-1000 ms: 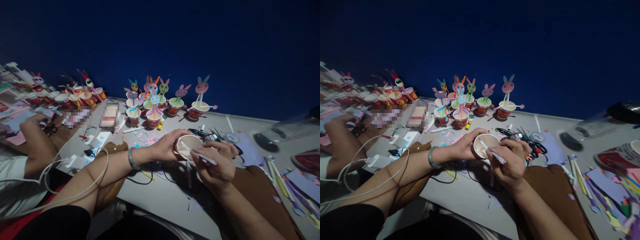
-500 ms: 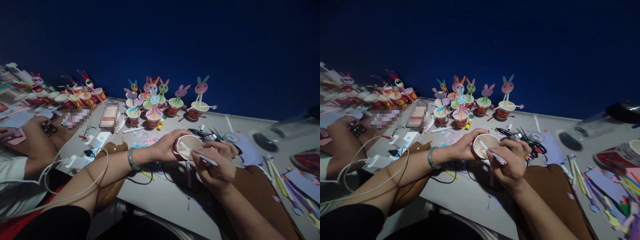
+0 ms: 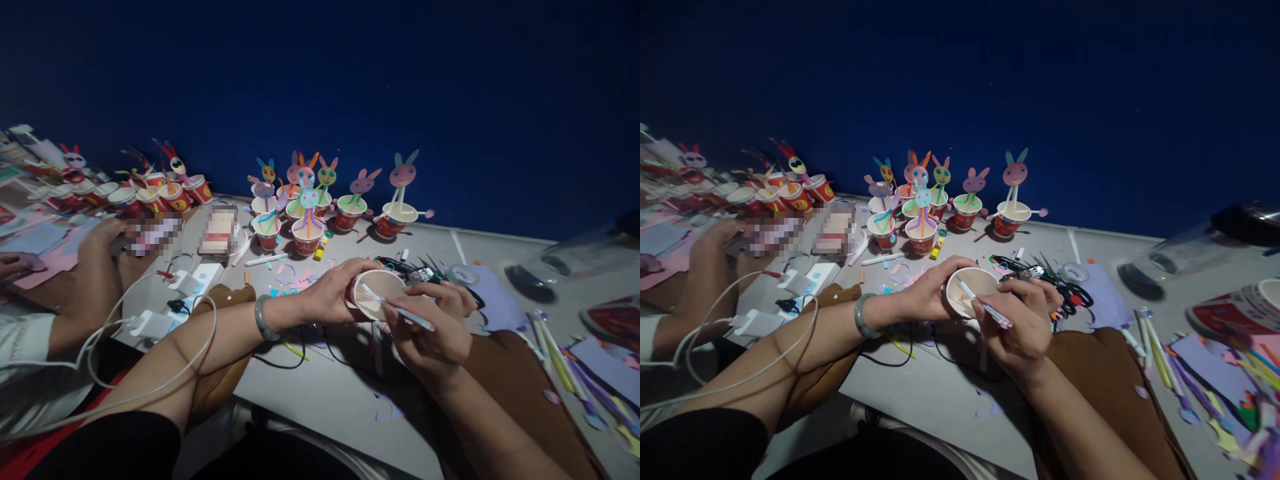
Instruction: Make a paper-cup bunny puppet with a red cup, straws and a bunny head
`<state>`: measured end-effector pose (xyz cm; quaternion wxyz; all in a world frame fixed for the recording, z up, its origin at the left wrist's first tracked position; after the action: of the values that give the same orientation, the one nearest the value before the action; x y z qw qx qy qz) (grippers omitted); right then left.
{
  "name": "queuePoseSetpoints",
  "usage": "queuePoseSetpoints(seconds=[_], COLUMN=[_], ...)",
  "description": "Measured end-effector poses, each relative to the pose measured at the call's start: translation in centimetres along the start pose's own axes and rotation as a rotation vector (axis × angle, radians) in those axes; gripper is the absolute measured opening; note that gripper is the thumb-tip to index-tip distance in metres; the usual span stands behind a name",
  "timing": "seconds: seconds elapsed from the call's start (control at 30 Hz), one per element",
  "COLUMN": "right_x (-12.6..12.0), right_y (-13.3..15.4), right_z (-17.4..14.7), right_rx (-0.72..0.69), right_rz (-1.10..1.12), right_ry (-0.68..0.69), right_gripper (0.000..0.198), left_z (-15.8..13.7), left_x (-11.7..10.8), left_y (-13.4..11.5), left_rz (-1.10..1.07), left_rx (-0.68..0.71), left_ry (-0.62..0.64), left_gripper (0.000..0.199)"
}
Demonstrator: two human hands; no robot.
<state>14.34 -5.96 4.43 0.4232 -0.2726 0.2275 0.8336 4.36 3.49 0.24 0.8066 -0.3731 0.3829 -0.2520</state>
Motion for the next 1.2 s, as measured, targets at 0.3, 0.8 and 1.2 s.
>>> queuePoseSetpoints(seconds=[0.3, 0.8, 1.2], right_x=[-0.2, -0.1, 1.1], right_y=[-0.2, 0.1, 0.0], right_z=[-0.2, 0.2, 0.3], right_rx=[0.014, 0.005, 0.012], right_rz=[0.029, -0.004, 0.023], right_ry=[-0.024, 0.014, 0.106], right_gripper=[0.007, 0.006, 0.009], left_z=[0.2, 0.2, -0.2], left_x=[0.1, 0.0, -0.2], left_y=[0.3, 0.4, 1.1], left_rz=[-0.049, -0.055, 0.003], left_rx=[-0.026, -0.117, -0.147], left_ry=[0.017, 0.019, -0.016], left_gripper=[0.066, 0.066, 0.060])
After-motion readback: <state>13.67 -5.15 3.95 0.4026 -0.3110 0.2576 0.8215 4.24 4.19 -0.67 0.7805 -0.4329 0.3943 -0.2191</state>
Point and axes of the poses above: each hand's wrist, its own z-axis towards the middle knuckle, its own x-axis out of the palm, y = z × x, the point moved 9 cm from there along z, towards the middle knuckle, and after that the axes turned 12 degrees about y, right-handed, at the moved point
